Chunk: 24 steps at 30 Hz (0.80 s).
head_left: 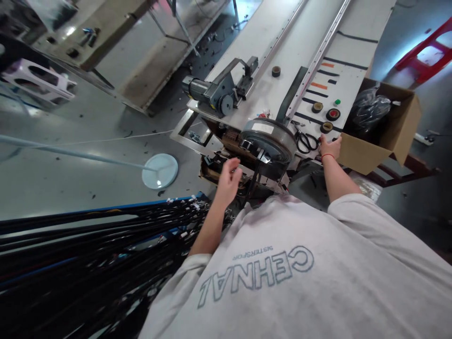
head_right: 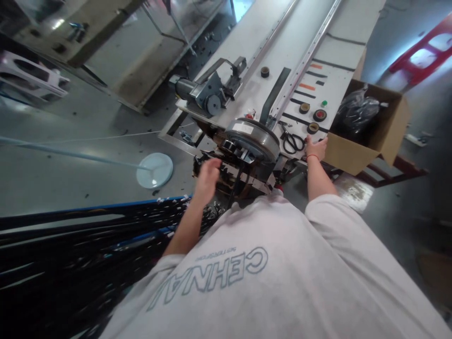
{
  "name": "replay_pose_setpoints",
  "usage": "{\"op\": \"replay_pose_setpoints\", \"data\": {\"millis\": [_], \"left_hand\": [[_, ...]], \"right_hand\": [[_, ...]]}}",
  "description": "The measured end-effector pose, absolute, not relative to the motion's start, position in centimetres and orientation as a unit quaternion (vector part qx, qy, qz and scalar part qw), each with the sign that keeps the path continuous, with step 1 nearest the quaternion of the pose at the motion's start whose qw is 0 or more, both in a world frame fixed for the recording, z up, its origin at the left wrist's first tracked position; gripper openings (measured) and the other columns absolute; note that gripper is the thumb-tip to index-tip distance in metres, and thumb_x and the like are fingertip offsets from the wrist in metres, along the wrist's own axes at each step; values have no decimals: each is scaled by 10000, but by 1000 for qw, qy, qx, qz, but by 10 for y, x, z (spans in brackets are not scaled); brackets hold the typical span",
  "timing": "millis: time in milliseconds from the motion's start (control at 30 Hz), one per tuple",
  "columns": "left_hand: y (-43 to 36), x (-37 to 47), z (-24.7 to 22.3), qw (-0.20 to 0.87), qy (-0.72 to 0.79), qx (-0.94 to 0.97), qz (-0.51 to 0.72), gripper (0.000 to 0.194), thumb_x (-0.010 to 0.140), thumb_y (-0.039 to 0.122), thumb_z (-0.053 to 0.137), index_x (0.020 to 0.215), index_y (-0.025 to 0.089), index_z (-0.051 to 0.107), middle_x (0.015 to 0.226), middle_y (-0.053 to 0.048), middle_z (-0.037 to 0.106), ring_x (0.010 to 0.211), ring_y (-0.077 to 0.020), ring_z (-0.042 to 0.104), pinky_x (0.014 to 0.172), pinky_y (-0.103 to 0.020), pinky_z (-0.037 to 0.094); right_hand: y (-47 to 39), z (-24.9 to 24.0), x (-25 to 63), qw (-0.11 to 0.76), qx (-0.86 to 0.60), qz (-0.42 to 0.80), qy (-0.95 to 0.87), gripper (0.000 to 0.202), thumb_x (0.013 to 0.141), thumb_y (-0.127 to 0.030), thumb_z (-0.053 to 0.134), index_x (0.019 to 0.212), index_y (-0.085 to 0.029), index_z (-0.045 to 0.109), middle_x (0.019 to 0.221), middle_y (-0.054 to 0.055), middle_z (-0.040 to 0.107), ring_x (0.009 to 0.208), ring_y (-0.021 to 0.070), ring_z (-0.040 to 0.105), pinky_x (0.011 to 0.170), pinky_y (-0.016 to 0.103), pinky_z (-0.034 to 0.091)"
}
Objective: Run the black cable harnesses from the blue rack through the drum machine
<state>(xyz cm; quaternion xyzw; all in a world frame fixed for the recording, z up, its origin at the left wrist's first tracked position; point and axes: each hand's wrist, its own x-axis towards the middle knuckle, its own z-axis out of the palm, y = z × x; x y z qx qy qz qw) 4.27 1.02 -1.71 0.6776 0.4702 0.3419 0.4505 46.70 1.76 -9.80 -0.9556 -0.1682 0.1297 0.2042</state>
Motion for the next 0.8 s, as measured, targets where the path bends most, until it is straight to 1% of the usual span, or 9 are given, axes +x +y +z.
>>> {"op": "replay_pose_setpoints", "data": {"millis": [67,100,133,167,233,333,500,667,800], "left_hand": [[-8,37,-46,504,481,692,189,461,839,503,632,1123,140,609,1087,-111,672,993,-223,615,907,-354,485],[-20,33,-62,532,475,695,94,414,802,500,657,1022,150,641,992,-91,693,909,-221,627,855,-342,495],[-33,28,-77,543,474,692,34,360,790,477,656,947,153,653,917,-73,698,847,-214,626,818,-331,493],[-45,22,-92,540,485,687,2,318,785,452,644,889,151,653,850,-61,693,795,-208,616,781,-323,488],[-64,11,-113,511,531,676,27,284,808,416,580,856,143,644,789,-51,677,744,-194,591,735,-308,471],[-76,3,-123,484,563,660,117,302,836,405,493,829,139,635,744,-38,653,701,-172,555,674,-278,436],[-78,9,-113,481,567,648,164,335,798,446,492,659,153,576,588,5,531,589,-133,452,572,-247,343],[-71,22,-99,477,588,617,213,347,789,465,496,604,172,513,535,30,441,552,-116,394,531,-238,289],[-60,30,-92,472,591,615,222,349,781,463,508,581,177,492,518,35,426,537,-112,380,521,-240,276]], "right_hand": [[17,-98,467,221,-954,131,-158,881,850,-678,491,1492,-114,275,1393,254,478,1255,361,503,989,491,426],[17,-98,466,231,-952,129,-152,886,846,-685,494,1490,-115,284,1394,249,481,1253,362,505,998,501,419],[18,-98,466,240,-951,127,-147,888,843,-688,499,1489,-115,290,1394,244,484,1251,364,507,1009,509,411],[18,-99,467,248,-950,125,-143,887,842,-685,507,1487,-114,295,1391,242,488,1251,365,508,1018,516,402],[19,-100,467,259,-948,120,-141,878,843,-658,539,1483,-105,305,1382,246,493,1256,368,506,1033,521,389],[20,-102,468,265,-947,116,-138,863,843,-618,580,1479,-99,314,1369,259,494,1268,374,496,1039,523,387],[20,-102,468,273,-945,115,-137,846,843,-605,592,1472,-107,324,1377,256,488,1275,372,490,1039,530,388],[20,-100,467,284,-942,114,-139,837,832,-590,612,1456,-99,348,1343,258,519,1267,377,497,1045,539,378],[20,-100,467,282,-943,114,-138,846,835,-593,606,1459,-87,341,1342,271,515,1258,389,501,1030,555,389]]}}
